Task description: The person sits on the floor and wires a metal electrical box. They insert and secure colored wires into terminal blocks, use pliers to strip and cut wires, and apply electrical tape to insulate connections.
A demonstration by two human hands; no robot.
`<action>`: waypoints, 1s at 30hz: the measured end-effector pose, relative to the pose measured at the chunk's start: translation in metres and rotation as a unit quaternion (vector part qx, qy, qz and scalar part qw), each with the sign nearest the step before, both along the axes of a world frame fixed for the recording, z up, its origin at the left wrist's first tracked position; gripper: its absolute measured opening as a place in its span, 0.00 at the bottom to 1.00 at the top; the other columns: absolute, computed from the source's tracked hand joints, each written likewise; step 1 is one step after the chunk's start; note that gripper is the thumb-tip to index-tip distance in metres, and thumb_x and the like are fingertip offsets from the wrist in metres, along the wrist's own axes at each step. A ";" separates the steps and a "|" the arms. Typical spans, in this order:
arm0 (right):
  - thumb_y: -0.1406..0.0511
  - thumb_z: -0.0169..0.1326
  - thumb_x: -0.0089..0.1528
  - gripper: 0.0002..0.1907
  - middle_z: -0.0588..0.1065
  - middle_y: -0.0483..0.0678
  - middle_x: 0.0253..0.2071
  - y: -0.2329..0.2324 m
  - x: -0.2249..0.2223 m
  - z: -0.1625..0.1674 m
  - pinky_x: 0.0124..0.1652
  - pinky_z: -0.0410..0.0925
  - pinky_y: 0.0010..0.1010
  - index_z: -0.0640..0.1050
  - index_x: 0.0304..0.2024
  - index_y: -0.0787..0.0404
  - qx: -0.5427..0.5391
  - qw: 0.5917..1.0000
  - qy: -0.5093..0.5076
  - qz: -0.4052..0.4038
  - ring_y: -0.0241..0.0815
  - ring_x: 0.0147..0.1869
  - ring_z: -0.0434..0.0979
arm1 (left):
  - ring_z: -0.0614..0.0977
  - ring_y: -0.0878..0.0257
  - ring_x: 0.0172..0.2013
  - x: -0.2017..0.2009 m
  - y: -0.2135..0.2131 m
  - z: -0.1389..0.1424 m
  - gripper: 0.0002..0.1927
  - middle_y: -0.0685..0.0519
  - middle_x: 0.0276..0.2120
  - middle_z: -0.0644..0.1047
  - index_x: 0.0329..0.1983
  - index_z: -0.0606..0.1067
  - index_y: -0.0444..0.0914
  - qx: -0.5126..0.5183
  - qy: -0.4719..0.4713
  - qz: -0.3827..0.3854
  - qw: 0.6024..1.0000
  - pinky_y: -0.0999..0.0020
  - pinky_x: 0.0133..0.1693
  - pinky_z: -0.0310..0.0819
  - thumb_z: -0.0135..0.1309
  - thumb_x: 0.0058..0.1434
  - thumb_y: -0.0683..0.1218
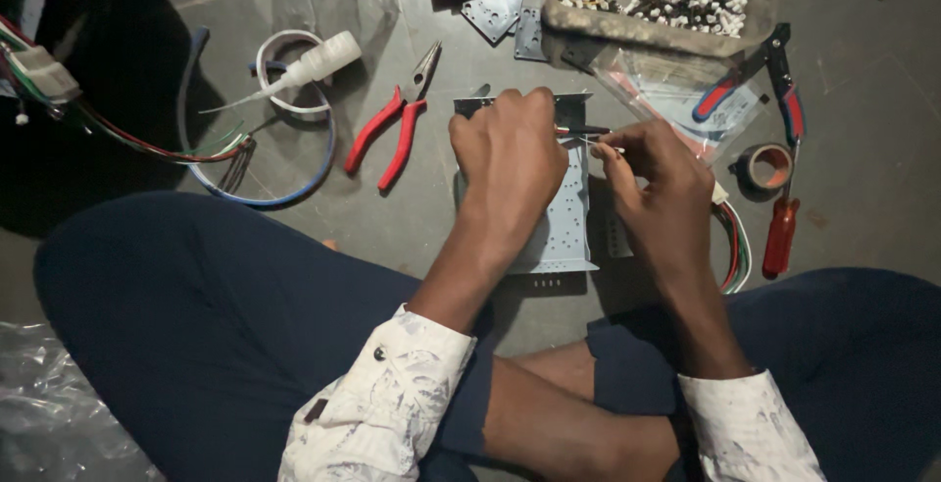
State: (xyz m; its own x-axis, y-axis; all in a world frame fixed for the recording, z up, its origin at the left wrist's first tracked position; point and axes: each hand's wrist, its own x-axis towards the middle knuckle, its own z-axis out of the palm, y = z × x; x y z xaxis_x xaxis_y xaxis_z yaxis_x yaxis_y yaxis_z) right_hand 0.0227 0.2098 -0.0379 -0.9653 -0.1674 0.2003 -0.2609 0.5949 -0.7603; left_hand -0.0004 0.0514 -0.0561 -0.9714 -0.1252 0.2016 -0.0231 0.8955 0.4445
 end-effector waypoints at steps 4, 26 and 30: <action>0.74 0.60 0.65 0.06 0.81 0.52 0.42 0.001 -0.001 -0.004 0.41 0.76 0.30 0.78 0.43 0.67 0.024 1.000 0.012 0.009 0.40 0.44 0.84 | 0.84 0.49 0.28 -0.001 -0.002 0.007 0.02 0.48 0.26 0.80 0.28 0.78 0.42 -0.005 0.010 -0.012 1.000 0.49 0.34 0.70 0.60 0.51 0.43; 0.76 0.61 0.60 0.09 0.80 0.52 0.45 -0.006 0.008 0.002 0.44 0.74 0.33 0.77 0.42 0.67 0.048 0.998 0.030 0.015 0.47 0.47 0.83 | 0.85 0.49 0.33 -0.035 -0.046 -0.020 0.04 0.48 0.32 0.81 0.36 0.81 0.44 -0.091 -0.007 -0.235 0.968 0.50 0.37 0.72 0.58 0.57 0.45; 0.74 0.63 0.60 0.08 0.79 0.52 0.46 -0.008 0.009 0.003 0.43 0.75 0.32 0.77 0.41 0.66 0.051 0.998 0.022 0.017 0.46 0.48 0.83 | 0.84 0.47 0.30 -0.036 -0.046 -0.008 0.15 0.45 0.28 0.82 0.38 0.80 0.41 -0.064 -0.063 -0.247 0.965 0.48 0.40 0.73 0.61 0.48 0.50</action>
State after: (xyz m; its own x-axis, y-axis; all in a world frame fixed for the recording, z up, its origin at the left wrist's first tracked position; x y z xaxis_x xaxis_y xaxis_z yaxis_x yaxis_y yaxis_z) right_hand 0.0317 0.2016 -0.0353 -0.9491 -0.2218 0.2235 -0.3148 0.6586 -0.6835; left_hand -0.0361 0.0057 -0.0642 -0.9239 0.3777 0.0610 0.3740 0.8583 0.3514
